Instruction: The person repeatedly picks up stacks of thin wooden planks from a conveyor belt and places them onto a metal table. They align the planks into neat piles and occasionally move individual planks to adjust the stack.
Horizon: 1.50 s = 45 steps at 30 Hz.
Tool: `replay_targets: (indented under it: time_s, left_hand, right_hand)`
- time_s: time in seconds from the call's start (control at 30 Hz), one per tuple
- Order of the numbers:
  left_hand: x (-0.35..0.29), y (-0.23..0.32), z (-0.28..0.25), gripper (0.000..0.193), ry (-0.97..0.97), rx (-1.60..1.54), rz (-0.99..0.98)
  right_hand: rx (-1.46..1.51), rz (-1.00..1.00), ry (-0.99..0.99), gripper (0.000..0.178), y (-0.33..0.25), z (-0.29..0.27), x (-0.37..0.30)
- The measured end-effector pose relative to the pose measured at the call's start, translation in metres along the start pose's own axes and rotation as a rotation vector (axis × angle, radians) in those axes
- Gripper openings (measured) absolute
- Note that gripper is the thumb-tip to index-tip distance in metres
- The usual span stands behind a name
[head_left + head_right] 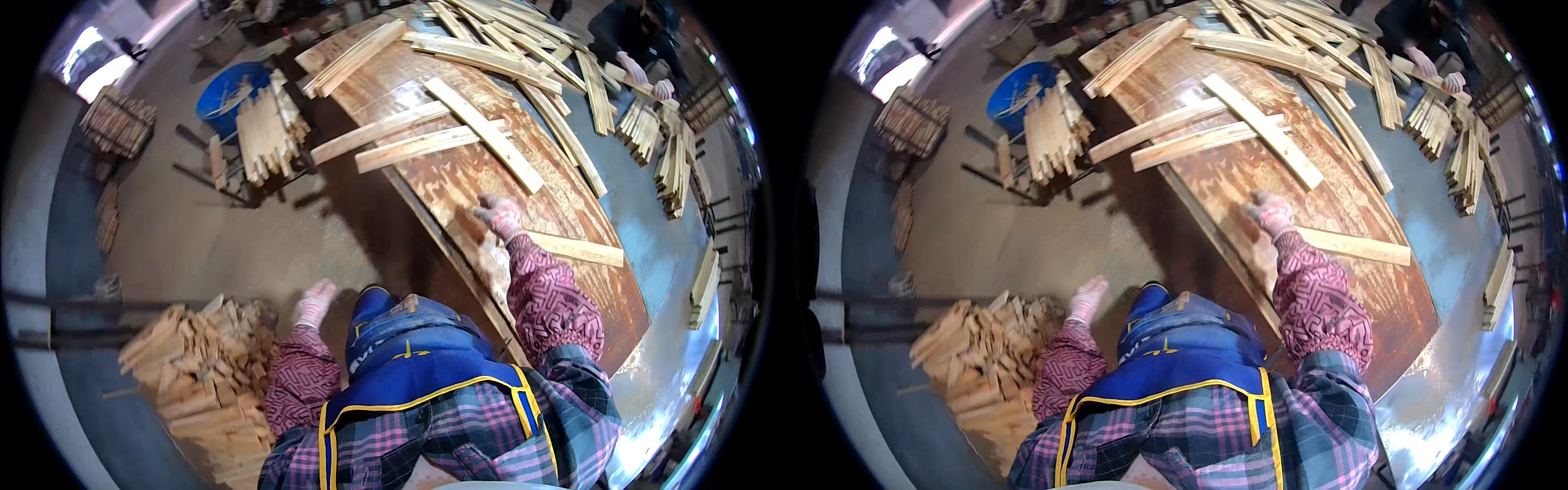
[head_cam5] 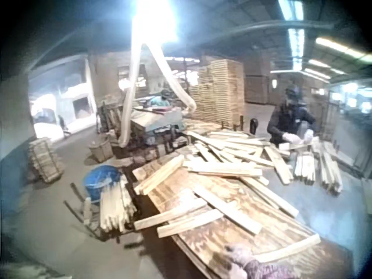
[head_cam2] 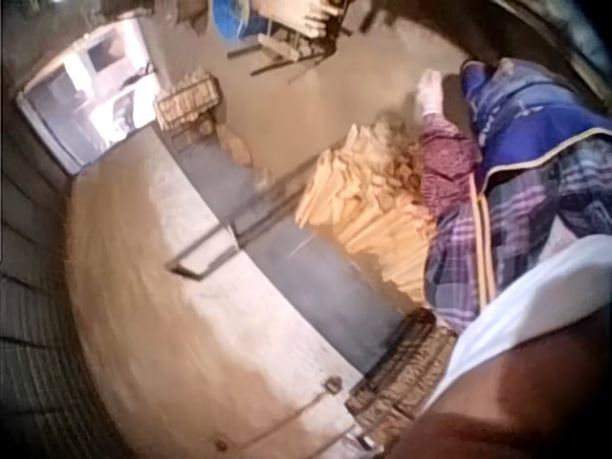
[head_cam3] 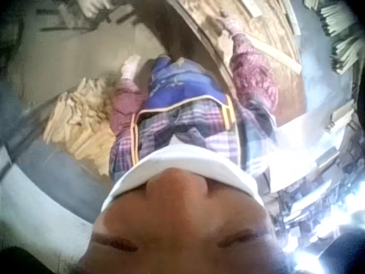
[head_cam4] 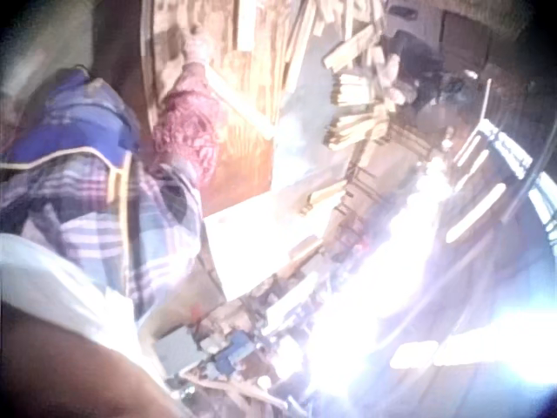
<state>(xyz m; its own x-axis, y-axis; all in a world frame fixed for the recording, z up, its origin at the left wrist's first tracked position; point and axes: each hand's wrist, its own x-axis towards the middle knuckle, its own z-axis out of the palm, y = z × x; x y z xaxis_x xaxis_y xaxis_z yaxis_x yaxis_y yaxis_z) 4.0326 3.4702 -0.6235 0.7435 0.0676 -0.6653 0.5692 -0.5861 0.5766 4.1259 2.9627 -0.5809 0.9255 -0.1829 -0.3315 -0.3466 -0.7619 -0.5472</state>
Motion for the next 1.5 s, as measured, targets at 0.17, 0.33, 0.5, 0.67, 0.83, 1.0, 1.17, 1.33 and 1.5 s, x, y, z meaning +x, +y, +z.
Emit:
replay_targets:
  time_s: [0.17, 0.33, 0.5, 0.67, 0.83, 1.0, 1.17, 1.33, 1.5]
  left_hand:
    - [0.175, 0.056, -0.076, 0.063, 0.227, 0.376, 0.266]
    - [0.278, 0.216, -0.119, 0.092, 0.144, 0.946, 0.247]
    - [0.332, 0.274, -0.113, 0.115, 0.076, 1.360, 0.592]
    - [0.364, 0.298, -0.120, 0.092, -0.441, 1.068, 0.414]
    - [0.315, 0.318, -0.152, 0.069, -1.282, -0.377, -0.252]
    - [0.290, 0.337, -0.130, 0.065, -1.146, -0.219, -0.237]
    - [0.276, 0.325, -0.123, 0.089, -1.220, -0.469, -0.342]
    - [0.259, 0.318, -0.104, 0.073, -0.943, -0.297, -0.288]
    - [0.239, 0.295, -0.100, 0.053, -0.371, 0.654, 0.312]
  right_hand:
    - [-0.470, 0.419, 0.157, 0.086, -0.003, -0.063, 0.103]
    - [-0.537, 0.716, 0.201, 0.087, 0.007, -0.054, 0.139]
    - [-0.438, 0.853, -0.082, 0.080, -0.051, -0.067, 0.161]
    - [0.530, 0.632, 0.208, 0.053, -0.010, -0.019, 0.110]
    - [1.998, 0.323, 0.107, 0.065, -0.097, 0.015, 0.038]
    - [2.475, -0.032, 0.194, 0.080, -0.145, 0.058, -0.015]
    - [2.453, 0.013, 0.300, 0.082, -0.146, 0.047, -0.051]
    - [2.515, -0.084, 0.253, 0.081, -0.114, 0.056, -0.079]
    - [2.611, -0.008, 0.294, 0.082, -0.106, 0.061, -0.086]
